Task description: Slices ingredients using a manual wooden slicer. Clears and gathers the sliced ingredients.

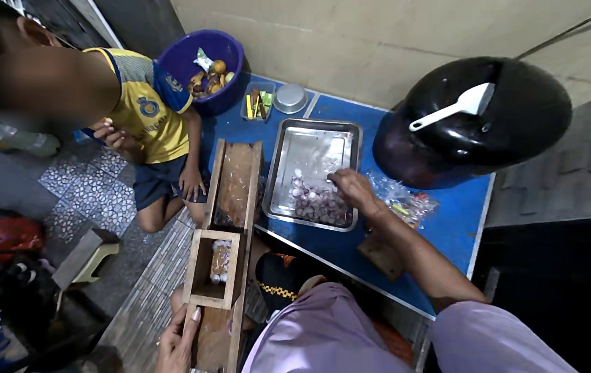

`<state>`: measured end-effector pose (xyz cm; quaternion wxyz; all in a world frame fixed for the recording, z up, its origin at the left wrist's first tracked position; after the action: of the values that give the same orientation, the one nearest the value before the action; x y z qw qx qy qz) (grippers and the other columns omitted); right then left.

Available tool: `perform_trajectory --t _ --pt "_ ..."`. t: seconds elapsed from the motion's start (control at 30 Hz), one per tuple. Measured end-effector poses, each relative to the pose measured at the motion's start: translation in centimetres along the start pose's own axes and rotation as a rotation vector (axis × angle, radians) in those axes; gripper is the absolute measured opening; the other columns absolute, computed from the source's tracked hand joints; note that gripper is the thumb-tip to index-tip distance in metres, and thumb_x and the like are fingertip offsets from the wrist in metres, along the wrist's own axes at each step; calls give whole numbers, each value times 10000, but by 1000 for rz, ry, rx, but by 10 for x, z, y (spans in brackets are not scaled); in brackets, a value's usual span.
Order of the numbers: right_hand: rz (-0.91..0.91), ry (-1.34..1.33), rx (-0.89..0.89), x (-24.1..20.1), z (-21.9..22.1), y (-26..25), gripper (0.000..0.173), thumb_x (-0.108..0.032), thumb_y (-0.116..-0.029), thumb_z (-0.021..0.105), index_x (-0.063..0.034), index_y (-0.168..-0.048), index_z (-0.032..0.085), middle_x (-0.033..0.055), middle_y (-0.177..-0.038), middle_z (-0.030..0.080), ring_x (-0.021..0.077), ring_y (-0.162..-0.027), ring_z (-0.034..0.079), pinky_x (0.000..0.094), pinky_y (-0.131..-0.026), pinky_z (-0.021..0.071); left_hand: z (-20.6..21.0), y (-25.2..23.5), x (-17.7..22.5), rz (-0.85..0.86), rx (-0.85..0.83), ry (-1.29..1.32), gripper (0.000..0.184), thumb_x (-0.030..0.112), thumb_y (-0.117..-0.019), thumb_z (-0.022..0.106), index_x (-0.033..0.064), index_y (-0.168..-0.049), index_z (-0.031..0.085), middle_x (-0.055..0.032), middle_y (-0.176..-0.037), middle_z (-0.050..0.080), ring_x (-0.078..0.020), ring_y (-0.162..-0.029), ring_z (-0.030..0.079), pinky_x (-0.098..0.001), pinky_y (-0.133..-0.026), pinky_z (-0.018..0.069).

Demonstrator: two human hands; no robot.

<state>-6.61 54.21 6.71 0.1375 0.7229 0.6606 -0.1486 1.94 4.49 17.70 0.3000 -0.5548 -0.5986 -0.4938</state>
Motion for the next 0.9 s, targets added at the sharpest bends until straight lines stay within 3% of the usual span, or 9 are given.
perform_trajectory --t 0.1,0.2,0.27,0.37,0.53,0.63,0.7,0.8,0.9 --pt "79 -17 134 36 7 -35 262 32 -888 677 -31 -1136 732 256 -1088 687 490 -1026 663 672 -819 547 3 -3 5 2 -5 -9 211 81 -1012 473 39 -1078 670 99 -878 719 31 -778 676 -174 -736 585" --pt "233 26 -53 61 29 -78 281 -18 -956 597 1 -1216 702 298 -1217 654 506 -1160 622 674 -906 511 3 -4 8 8 2 -16 208 68 -1009 483 31 -1097 667 101 -894 721 36 -796 676 -173 -758 583" --pt "246 51 -127 67 45 -89 288 -21 -948 597 -3 -1214 706 294 -1234 650 500 -1178 615 669 -900 513 2 -3 7 21 9 -26 197 73 -1002 494 43 -1074 675 108 -884 716 39 -790 670 -170 -757 577" --pt "134 48 -207 55 58 -85 304 15 -913 642 2 -1210 708 294 -1209 656 496 -1161 620 657 -906 513 3 -2 7 5 16 -11 205 74 -1002 492 40 -1082 678 102 -892 720 34 -800 673 -171 -768 578" --pt "-150 12 -307 24 80 -50 305 12 -888 690 -77 -1173 751 223 -1148 692 441 -1112 651 632 -899 538 5 -4 7 -16 19 -16 212 93 -1009 491 27 -1095 673 85 -906 725 22 -805 684 -176 -767 588" --pt "-206 39 -371 -3 64 -27 301 12 -953 623 -50 -1229 725 217 -1203 680 429 -1162 636 594 -929 532 8 -6 9 2 16 1 205 83 -1006 492 27 -1085 673 87 -883 731 19 -788 689 -179 -748 591" --pt "-244 57 -328 -17 45 -18 324 42 -934 633 -59 -1226 731 199 -1186 689 421 -1141 644 583 -893 548 8 -6 10 17 6 4 201 81 -1002 495 32 -1079 674 91 -868 724 22 -777 683 -177 -741 587" --pt "-295 19 -90 -14 21 -24 344 71 -845 711 -78 -1151 757 176 -1082 708 405 -1029 675 582 -827 568 9 -6 9 31 -6 1 207 87 -1004 494 36 -1073 683 89 -865 722 20 -776 680 -176 -741 583" --pt "-164 5 2 -2 17 -49 331 75 -845 710 -68 -1139 755 210 -1088 701 448 -1032 666 628 -816 554 12 -6 12 32 -4 -9 198 96 -1004 499 44 -1062 681 102 -854 718 24 -757 676 -172 -725 582"
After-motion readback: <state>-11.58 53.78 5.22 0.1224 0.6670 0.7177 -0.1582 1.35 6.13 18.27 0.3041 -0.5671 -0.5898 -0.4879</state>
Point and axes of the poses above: each hand's wrist, its own y-axis away from the middle knuckle, its own z-axis out of the palm, x = y × z, the point moved 9 cm from there along -y, towards the middle knuckle
